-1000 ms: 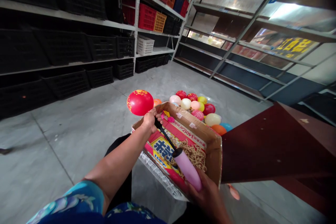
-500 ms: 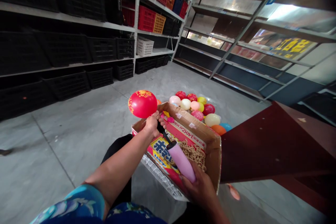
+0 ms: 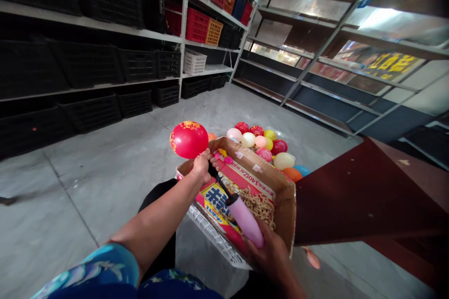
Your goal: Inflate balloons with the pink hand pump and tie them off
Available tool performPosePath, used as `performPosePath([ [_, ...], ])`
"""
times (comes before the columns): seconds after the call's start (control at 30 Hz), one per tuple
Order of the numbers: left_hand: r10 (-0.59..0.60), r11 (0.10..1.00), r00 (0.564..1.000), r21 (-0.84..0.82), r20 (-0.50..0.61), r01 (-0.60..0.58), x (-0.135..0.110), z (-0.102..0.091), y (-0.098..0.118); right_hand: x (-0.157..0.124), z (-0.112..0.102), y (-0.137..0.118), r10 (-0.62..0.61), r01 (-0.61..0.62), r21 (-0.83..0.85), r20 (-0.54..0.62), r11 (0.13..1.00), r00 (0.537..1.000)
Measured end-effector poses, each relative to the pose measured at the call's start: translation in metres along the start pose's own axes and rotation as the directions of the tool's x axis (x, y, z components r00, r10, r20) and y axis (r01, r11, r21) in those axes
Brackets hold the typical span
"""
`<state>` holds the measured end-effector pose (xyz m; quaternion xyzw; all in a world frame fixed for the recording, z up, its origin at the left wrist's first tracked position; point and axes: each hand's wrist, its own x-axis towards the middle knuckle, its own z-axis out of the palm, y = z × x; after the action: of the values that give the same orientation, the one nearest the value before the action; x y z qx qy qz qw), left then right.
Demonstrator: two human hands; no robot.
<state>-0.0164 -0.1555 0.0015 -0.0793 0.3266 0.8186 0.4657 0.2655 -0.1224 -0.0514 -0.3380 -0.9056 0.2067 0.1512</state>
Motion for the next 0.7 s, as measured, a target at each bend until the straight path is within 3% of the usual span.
performPosePath([
  [0.17, -0.066, 0.998, 0.998, 0.015, 0.001, 0.066, -0.008, 0.002, -0.022, 0.018, 0.001, -0.026, 0.008, -0.008, 0.006, 0.06, 1.0, 0.998],
  [0.3, -0.094, 0.995, 0.996, 0.019, -0.004, 0.094, -0.009, 0.002, -0.024, 0.021, -0.003, -0.03, -0.018, 0.014, 0.052, 0.083, 0.999, 0.996],
  [0.53, 0.003, 1.0, 0.999, -0.03, 0.051, -0.001, 0.003, 0.001, 0.014, 0.0, -0.012, 0.01, -0.006, 0.003, 0.094, 0.031, 0.996, 1.0],
  [0.7, 0.027, 0.998, 0.999, -0.057, 0.027, -0.025, 0.009, -0.004, 0.024, -0.007, -0.022, 0.035, -0.08, 0.076, 0.037, 0.117, 0.996, 0.99],
])
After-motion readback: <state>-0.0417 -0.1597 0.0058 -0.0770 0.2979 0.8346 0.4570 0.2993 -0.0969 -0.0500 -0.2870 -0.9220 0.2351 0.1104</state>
